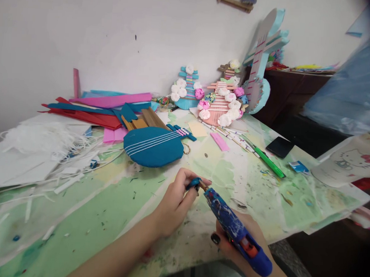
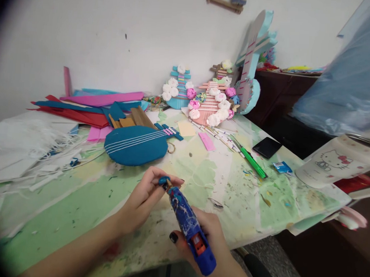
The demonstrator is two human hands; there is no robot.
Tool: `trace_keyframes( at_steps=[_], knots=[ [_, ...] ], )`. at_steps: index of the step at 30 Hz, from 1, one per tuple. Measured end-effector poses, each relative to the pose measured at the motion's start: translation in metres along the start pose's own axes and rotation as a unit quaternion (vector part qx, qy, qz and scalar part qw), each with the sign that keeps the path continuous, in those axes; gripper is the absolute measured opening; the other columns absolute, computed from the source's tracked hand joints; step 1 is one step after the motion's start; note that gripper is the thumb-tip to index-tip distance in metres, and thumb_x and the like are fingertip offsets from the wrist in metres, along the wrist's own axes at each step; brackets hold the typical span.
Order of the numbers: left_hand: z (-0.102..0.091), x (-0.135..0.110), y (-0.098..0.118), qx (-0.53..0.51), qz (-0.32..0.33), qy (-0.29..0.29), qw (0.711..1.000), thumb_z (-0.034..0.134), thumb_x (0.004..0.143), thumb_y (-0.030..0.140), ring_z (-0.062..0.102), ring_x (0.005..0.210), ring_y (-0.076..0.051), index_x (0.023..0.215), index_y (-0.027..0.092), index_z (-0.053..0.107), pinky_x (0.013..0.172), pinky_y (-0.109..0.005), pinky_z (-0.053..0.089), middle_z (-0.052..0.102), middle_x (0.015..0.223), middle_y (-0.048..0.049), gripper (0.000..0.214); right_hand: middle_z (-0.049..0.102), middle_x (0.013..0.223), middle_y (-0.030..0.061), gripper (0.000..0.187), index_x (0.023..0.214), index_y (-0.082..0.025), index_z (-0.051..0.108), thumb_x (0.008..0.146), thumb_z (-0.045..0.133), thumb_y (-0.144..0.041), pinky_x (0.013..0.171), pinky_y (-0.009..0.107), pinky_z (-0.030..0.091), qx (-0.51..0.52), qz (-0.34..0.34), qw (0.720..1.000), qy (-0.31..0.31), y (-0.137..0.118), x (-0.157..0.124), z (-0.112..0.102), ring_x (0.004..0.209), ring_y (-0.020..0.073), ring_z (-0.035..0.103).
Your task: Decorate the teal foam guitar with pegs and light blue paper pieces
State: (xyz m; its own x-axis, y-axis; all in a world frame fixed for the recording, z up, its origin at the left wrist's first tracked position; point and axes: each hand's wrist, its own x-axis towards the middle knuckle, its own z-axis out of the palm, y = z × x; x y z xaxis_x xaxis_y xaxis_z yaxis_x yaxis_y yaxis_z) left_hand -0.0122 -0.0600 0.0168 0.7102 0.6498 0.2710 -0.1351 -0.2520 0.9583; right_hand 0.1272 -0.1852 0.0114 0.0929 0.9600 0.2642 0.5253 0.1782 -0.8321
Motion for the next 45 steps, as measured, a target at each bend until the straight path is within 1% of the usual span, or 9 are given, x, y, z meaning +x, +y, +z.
trace_keyframes(
  at_steps=[5,15,25,29,32,35,38,42,45],
  knots=[
    [0.0,0.0,0.001,-0.005,-0.003,0.0,1.0,0.036,0.094,0.018,0.057,0.106,-0.021,0.102,0.019,0.043,0.089,-0.038,0.042,0.062,0.115,-0.0118,0.011,0.035,0.057,-0.004,0.024,0.064,-0.021,0.037,0.081,0.052,-0.028,0.046,0.023,0.028,-0.009,-0.009,1.0,0.02,0.002,0.001,0.0,0.051,0.0099,0.032],
    [0.0,-0.002,0.0,0.024,0.003,-0.013,1.0,0.034,0.095,0.019,0.055,0.109,-0.02,0.107,0.017,0.045,0.093,-0.039,0.041,0.061,0.115,-0.0119,0.016,0.037,0.057,-0.0046,0.021,0.065,-0.02,0.039,0.081,0.052,-0.025,0.045,0.021,0.029,-0.017,-0.017,1.0,-0.003,0.001,0.004,0.004,0.05,0.009,0.032],
    [0.002,0.002,0.0,-0.054,-0.015,0.005,0.998,0.039,0.094,0.023,0.058,0.103,-0.019,0.1,0.019,0.042,0.084,-0.036,0.046,0.061,0.116,-0.0125,0.008,0.039,0.053,-0.0046,0.018,0.063,-0.021,0.042,0.077,0.053,-0.02,0.042,0.02,0.03,-0.059,-0.069,0.992,0.089,-0.003,0.001,0.0,0.047,0.0092,0.035],
    [0.002,0.003,0.002,-0.056,-0.028,0.012,0.998,0.042,0.093,0.024,0.058,0.103,-0.019,0.097,0.019,0.044,0.089,-0.037,0.042,0.063,0.111,-0.0107,0.007,0.037,0.053,-0.0049,0.022,0.061,-0.021,0.039,0.076,0.055,-0.021,0.043,0.02,0.031,-0.059,-0.055,0.996,0.05,-0.001,0.0,0.0,0.047,0.0088,0.034],
    [0.001,0.004,0.0,-0.04,-0.048,0.013,0.998,0.044,0.092,0.025,0.057,0.101,-0.019,0.095,0.018,0.046,0.09,-0.036,0.04,0.063,0.105,-0.0094,0.008,0.039,0.053,-0.0048,0.022,0.062,-0.02,0.041,0.079,0.055,-0.025,0.043,0.02,0.032,-0.042,-0.018,0.997,0.068,0.001,0.003,0.001,0.047,0.0089,0.036],
    [0.001,0.004,-0.003,-0.01,-0.061,0.046,0.997,0.041,0.093,0.027,0.057,0.082,-0.015,0.094,0.019,0.044,0.079,-0.032,0.042,0.059,0.088,-0.0038,0.008,0.041,0.054,-0.0048,0.019,0.065,-0.02,0.044,0.08,0.055,-0.026,0.044,0.021,0.032,-0.058,0.007,0.99,0.125,0.005,0.012,-0.001,0.047,0.0089,0.037],
    [0.003,0.001,-0.003,0.004,-0.056,0.074,0.996,0.038,0.094,0.031,0.046,0.063,-0.011,0.1,0.022,0.039,0.061,-0.026,0.04,0.049,0.083,0.0005,0.011,0.043,0.055,-0.0054,0.019,0.067,-0.02,0.042,0.078,0.058,-0.024,0.046,0.021,0.031,-0.098,0.005,0.986,0.137,0.01,0.022,-0.002,0.048,0.0087,0.038],
    [0.007,-0.005,0.002,0.005,-0.026,0.014,1.0,0.056,0.086,0.033,0.042,0.064,-0.01,0.106,0.025,0.034,0.055,-0.023,0.036,0.044,0.081,0.0026,0.031,0.046,0.058,-0.0045,0.018,0.069,-0.021,0.04,0.074,0.057,-0.019,0.049,0.021,0.031,-0.149,0.0,0.982,0.119,0.015,0.027,0.001,0.053,0.0103,0.042],
    [0.009,-0.007,0.003,-0.01,-0.008,0.011,1.0,0.069,0.075,0.03,0.038,0.058,-0.008,0.104,0.026,0.03,0.051,-0.021,0.033,0.041,0.078,0.0051,0.049,0.049,0.06,-0.0029,0.016,0.069,-0.021,0.041,0.073,0.056,-0.019,0.051,0.023,0.032,-0.17,-0.009,0.98,0.103,0.017,0.025,0.005,0.055,0.0122,0.046]
  ],
)
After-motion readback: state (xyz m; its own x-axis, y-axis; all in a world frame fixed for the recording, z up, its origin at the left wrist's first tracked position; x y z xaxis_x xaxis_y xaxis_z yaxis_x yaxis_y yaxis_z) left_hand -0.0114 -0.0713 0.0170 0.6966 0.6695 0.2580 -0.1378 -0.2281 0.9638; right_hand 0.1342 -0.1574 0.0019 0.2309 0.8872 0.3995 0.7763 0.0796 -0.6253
